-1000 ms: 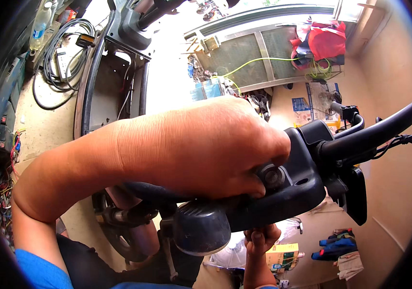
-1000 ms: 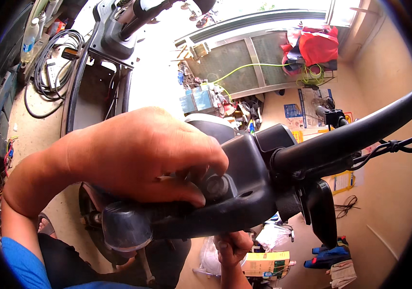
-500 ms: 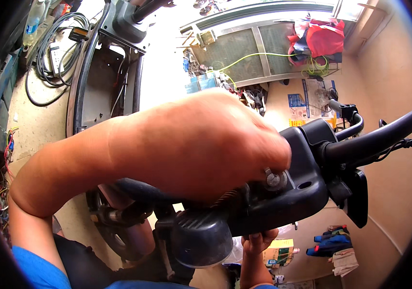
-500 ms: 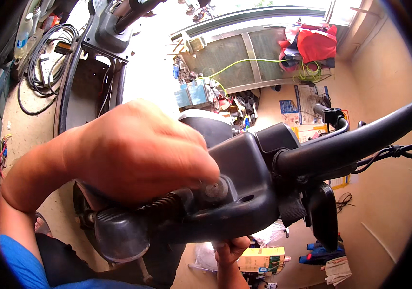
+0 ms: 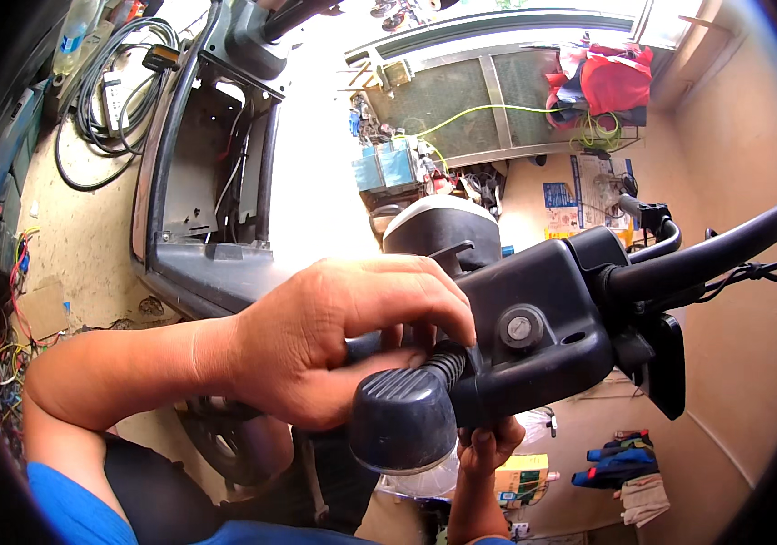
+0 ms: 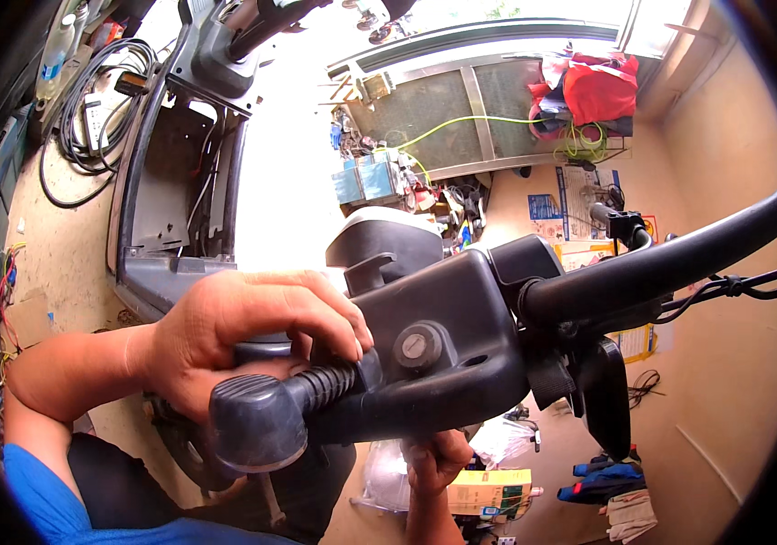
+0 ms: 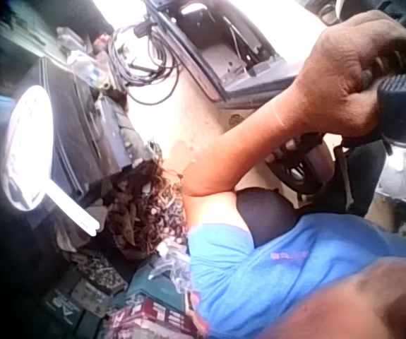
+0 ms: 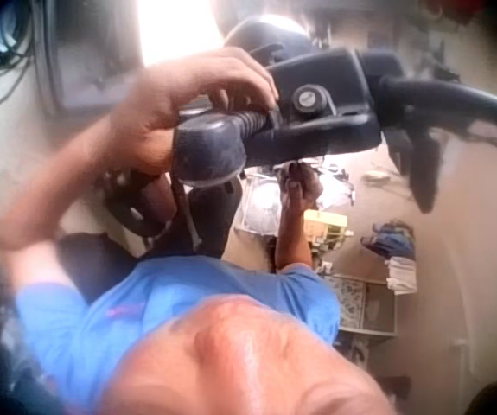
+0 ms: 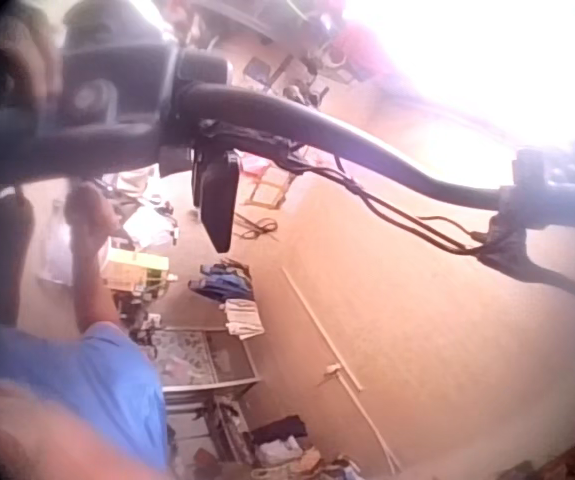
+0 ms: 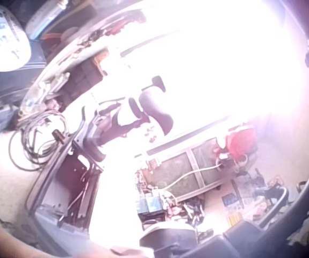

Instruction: The person unscrews several screws from the front dashboard assembly of a motorcycle using a screwdriver, pulls the plastic panel forward to access the wiring, and removes a small component by hand.

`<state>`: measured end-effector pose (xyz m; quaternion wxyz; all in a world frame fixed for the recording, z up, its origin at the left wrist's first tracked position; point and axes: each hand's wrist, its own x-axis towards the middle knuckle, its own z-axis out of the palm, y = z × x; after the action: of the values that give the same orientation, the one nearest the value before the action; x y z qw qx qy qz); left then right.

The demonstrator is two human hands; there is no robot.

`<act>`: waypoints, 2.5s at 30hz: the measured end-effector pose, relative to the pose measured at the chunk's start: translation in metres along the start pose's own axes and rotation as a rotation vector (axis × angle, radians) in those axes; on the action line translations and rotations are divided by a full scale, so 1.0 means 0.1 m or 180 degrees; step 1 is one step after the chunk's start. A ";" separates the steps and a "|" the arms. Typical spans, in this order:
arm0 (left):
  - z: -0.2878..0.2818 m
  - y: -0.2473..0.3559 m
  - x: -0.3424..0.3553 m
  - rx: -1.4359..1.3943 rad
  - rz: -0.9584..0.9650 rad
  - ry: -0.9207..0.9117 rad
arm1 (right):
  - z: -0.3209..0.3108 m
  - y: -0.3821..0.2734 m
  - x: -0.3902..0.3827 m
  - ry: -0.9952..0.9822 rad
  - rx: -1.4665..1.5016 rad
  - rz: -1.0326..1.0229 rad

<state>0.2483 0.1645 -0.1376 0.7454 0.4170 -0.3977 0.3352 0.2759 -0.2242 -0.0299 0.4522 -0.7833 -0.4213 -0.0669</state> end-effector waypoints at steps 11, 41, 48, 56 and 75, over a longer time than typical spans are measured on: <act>0.09 0.02 -0.02 0.0702 0.0308 0.0060 | -0.02 -0.20 0.01 0.0024 0.0427 0.0385; 0.61 0.10 -0.22 0.0873 0.0231 0.1089 | 0.74 -3.21 0.56 0.0187 -0.2361 -0.0434; 0.57 0.12 -0.22 0.0931 0.0278 0.1111 | 1.50 -3.17 0.93 0.0624 -0.3273 -0.1239; 0.57 0.10 -0.24 0.0856 0.0245 0.1126 | 2.07 -3.28 1.38 -0.0097 -0.3381 -0.0872; 0.58 0.09 -0.21 0.0706 0.0351 0.1038 | 2.80 -3.20 1.73 -0.2126 -0.3945 -0.1112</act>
<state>0.2131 0.1137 -0.1330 0.7299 0.4144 -0.2546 0.4803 0.0781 0.1689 0.1002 -0.2449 -0.7956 -0.5405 -0.1219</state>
